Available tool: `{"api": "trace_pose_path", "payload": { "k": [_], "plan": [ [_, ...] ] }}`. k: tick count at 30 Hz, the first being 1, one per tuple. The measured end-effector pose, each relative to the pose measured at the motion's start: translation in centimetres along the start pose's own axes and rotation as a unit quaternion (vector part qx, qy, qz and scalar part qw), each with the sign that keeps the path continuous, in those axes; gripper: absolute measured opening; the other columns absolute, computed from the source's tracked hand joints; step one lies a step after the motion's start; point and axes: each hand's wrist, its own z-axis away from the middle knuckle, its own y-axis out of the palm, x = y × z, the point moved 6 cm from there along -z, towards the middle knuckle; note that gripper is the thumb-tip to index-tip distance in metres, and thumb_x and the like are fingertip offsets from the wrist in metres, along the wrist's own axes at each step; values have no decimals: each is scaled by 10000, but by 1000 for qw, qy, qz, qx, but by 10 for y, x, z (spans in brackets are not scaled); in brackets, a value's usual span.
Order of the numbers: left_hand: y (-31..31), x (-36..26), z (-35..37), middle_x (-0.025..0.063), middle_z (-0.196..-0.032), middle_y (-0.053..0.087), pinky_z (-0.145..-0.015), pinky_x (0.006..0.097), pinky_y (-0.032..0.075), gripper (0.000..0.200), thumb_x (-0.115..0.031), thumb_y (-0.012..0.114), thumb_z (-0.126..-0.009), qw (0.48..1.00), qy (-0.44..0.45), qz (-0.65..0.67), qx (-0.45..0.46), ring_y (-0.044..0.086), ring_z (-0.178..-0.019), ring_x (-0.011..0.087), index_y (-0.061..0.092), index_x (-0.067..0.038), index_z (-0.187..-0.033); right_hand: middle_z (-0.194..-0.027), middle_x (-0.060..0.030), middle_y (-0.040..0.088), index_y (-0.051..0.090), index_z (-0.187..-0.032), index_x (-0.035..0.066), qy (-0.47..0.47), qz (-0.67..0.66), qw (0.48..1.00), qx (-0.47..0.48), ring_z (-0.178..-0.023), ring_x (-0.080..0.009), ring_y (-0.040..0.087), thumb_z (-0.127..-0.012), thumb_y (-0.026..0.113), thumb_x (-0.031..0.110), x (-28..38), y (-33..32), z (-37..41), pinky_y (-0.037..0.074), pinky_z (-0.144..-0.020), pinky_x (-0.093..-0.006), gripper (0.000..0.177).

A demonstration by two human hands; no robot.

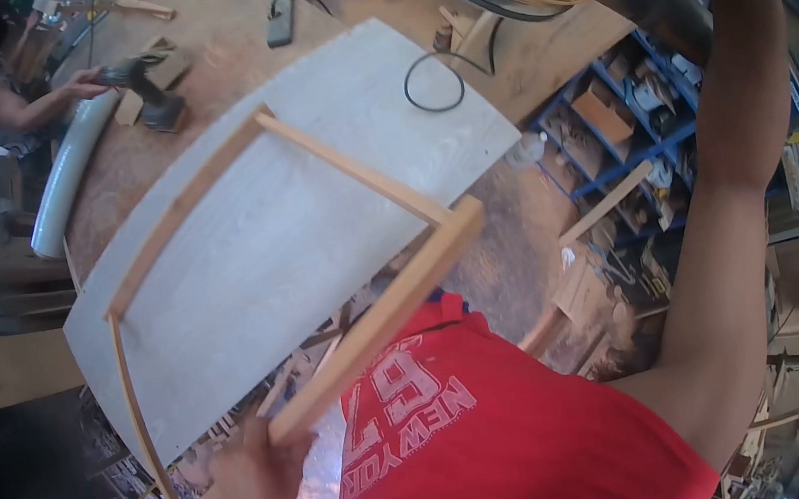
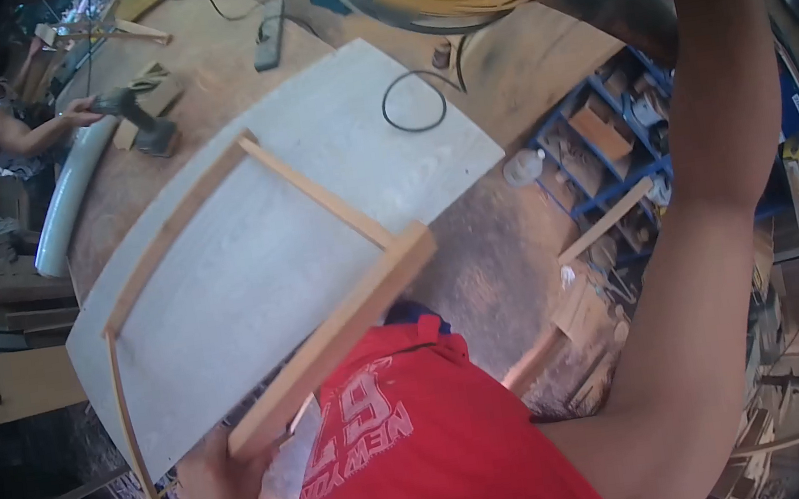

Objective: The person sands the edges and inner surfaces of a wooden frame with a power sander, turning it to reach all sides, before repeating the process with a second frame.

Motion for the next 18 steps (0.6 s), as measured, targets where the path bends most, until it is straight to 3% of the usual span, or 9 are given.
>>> {"api": "trace_pose_path", "payload": {
  "k": [2, 4, 5, 6, 8, 10, 11, 14, 18],
  "plan": [
    [37, 20, -17, 160, -796, 691, -677, 513, 504, 418, -289, 928, -787, 1000, 10, 3, -17, 684, -730, 393, 605, -49, -899, -940, -91, 747, 639, -1364, 69, -101, 49, 993, -28, -772, -171, 728, -762, 931, 183, 26, 17, 1, 612, -701, -322, 679],
    [72, 33, -43, 145, -815, 672, -686, 518, 511, 407, -298, 903, -814, 999, 31, 11, -40, 677, -774, 386, 605, -40, -917, -956, -118, 743, 629, -1362, 41, -37, -193, 975, 108, -811, -199, 747, -758, 913, 183, 14, 35, -19, 624, -724, -332, 682],
    [90, 42, -54, 139, -832, 669, -692, 517, 519, 400, -297, 894, -821, 999, 33, 9, -42, 679, -810, 382, 607, -36, -917, -986, -141, 738, 611, -1371, 20, -139, -38, 990, 11, -795, -223, 741, -763, 893, 188, 41, 42, -2, 625, -719, -341, 691],
    [104, 50, -67, 139, -832, 669, -692, 517, 519, 400, -297, 894, -821, 999, 29, 13, -41, 679, -810, 382, 607, -36, -917, -1037, -162, 731, 613, -1365, 19, -18, -112, 981, 156, -855, -224, 735, -767, 879, 202, 9, 61, -21, 627, -755, -358, 680],
    [125, 62, -95, 124, -880, 668, -720, 503, 536, 374, -285, 882, -823, 995, 67, -12, -71, 663, -910, 371, 614, -41, -916, -1101, -167, 732, 640, -1345, 9, -182, -75, 978, 71, -957, -236, 721, -757, 886, 218, 34, 76, -11, 614, -840, -371, 671],
    [148, 76, -122, 124, -924, 671, -735, 492, 541, 367, -291, 875, -826, 994, 69, -19, -85, 652, -941, 365, 628, -42, -933, -1278, -123, 683, 649, -1410, 151, -139, -108, 984, 39, -1069, -300, 710, -678, 903, 105, 6, 135, 3, 589, -951, -406, 777],
    [157, 82, -133, 124, -969, 674, -749, 480, 546, 362, -298, 868, -829, 992, 78, -27, -98, 641, -972, 359, 642, -42, -950, -1206, -138, 686, 636, -1393, 188, -202, -78, 976, -25, -1054, -327, 710, -718, 880, 195, 16, 148, 5, 588, -939, -444, 717],
    [182, 94, -158, 130, -1049, 664, -796, 474, 550, 348, -301, 851, -848, 988, 101, 18, -115, 627, -987, 353, 673, -47, -1003, -1256, -140, 658, 641, -1383, 203, -87, -152, 978, 111, -1132, -350, 685, -752, 860, 227, 22, 217, 13, 577, -963, -458, 669],
    [182, 89, -170, 128, -1090, 652, -839, 474, 551, 334, -307, 821, -889, 980, 151, 15, -128, 627, -1004, 350, 685, -49, -1054, -1275, -149, 650, 639, -1406, 219, -61, -176, 970, 158, -1160, -365, 682, -752, 862, 238, 38, 288, 28, 580, -961, -466, 691]
  ]
}}
